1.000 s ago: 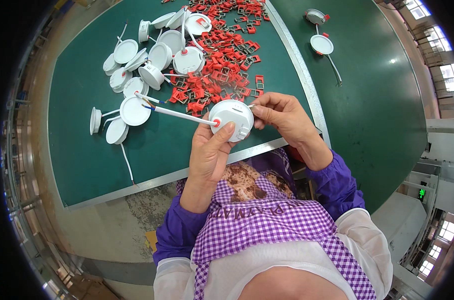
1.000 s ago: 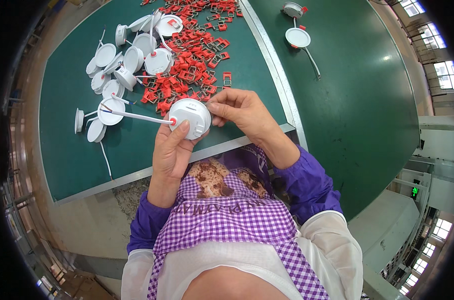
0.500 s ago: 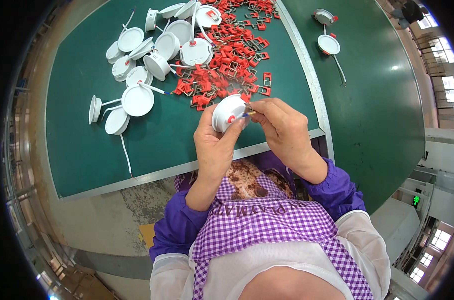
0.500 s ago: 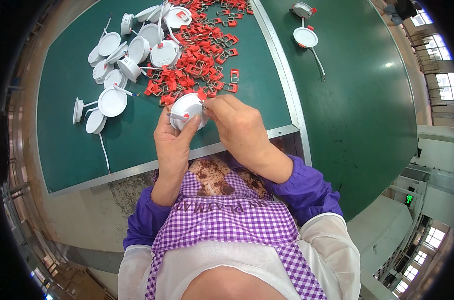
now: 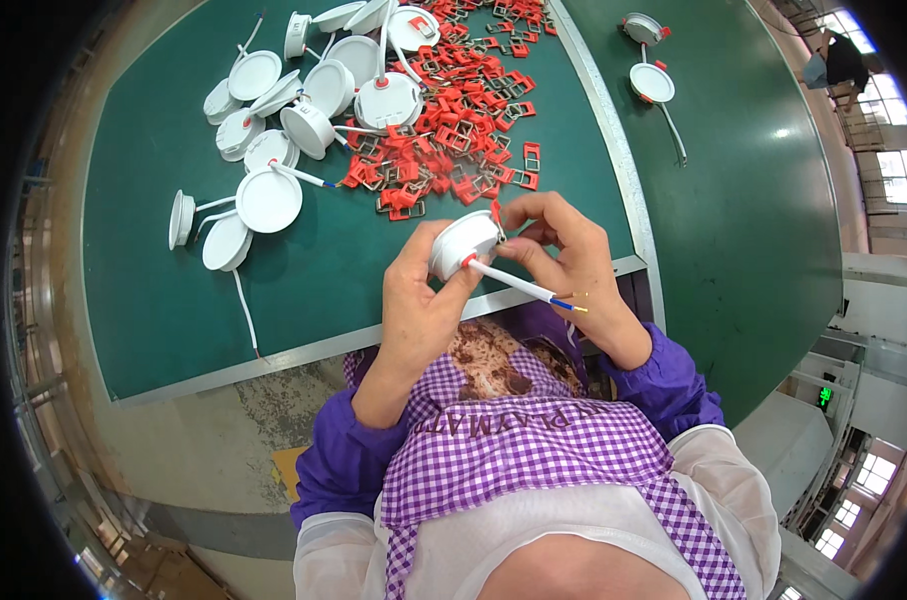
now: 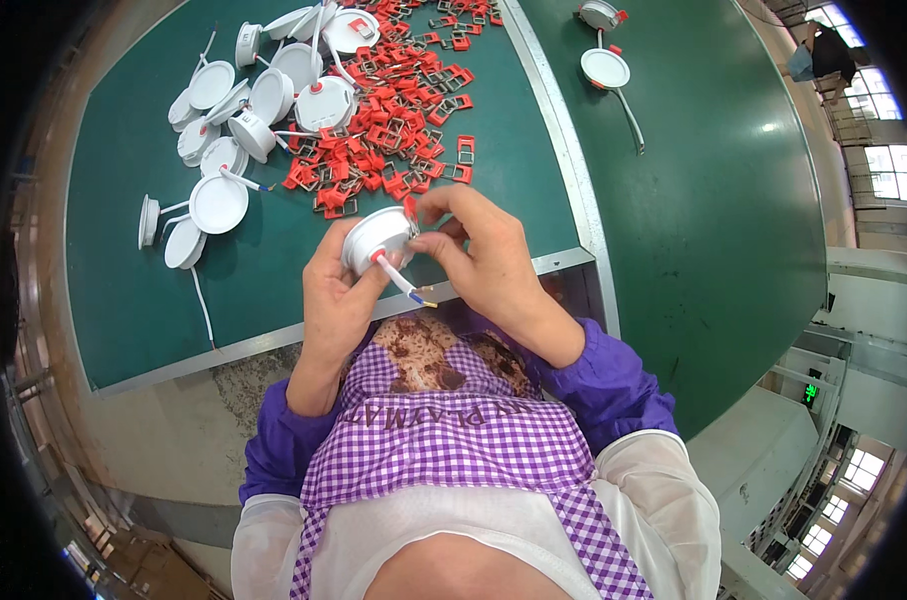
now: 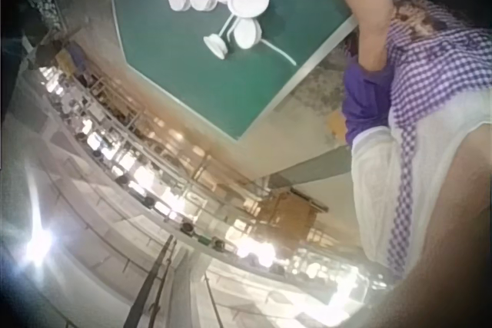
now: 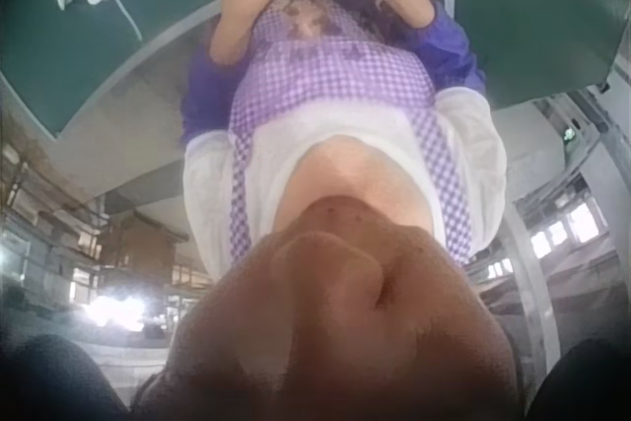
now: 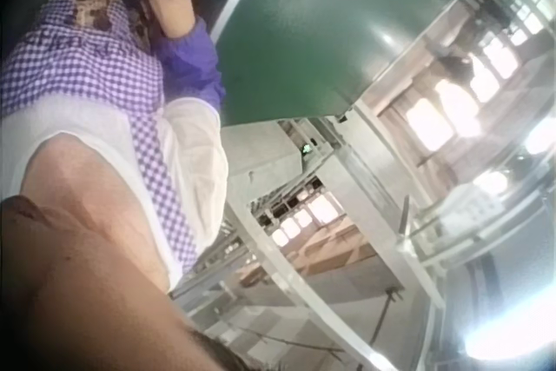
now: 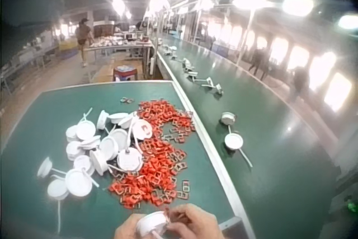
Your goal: The person assembles light fixtures by taking lamp casings and attaching clips to their sides by hand, then placing the completed fixtures onto the conveyor table.
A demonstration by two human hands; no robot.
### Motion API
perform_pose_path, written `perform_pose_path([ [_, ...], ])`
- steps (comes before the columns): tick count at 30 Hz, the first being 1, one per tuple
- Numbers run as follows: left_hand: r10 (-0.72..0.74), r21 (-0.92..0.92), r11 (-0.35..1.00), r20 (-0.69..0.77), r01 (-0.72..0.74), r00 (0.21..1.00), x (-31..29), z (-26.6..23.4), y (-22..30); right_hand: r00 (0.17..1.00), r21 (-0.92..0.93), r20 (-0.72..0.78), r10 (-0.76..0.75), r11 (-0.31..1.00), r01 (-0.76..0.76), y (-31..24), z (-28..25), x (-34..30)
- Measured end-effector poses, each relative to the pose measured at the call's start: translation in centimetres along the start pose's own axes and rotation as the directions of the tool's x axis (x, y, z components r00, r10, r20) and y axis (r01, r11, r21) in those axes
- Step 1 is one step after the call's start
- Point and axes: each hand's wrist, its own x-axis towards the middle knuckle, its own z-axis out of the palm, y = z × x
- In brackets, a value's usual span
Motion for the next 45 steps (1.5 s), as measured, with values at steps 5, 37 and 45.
perform_pose_path([
  [5,-0.111,-0.074,0.991,0.052,0.115,0.992,-1.4,0.4,0.5,0.946,0.268,0.126,0.299,0.908,-0.323,-1.6,-1.2,-1.0],
  [37,-0.336,-0.314,0.887,0.068,0.340,0.939,0.4,-0.5,1.7,0.989,-0.418,-0.144,-0.044,0.908,-0.021,4.3,-4.1,5.3],
  [45,-0.148,-0.179,0.974,-0.063,0.135,0.987,1.1,0.8,1.2,0.997,-0.095,0.072,-0.022,0.995,0.028,-1.5,-2.1,2.4],
])
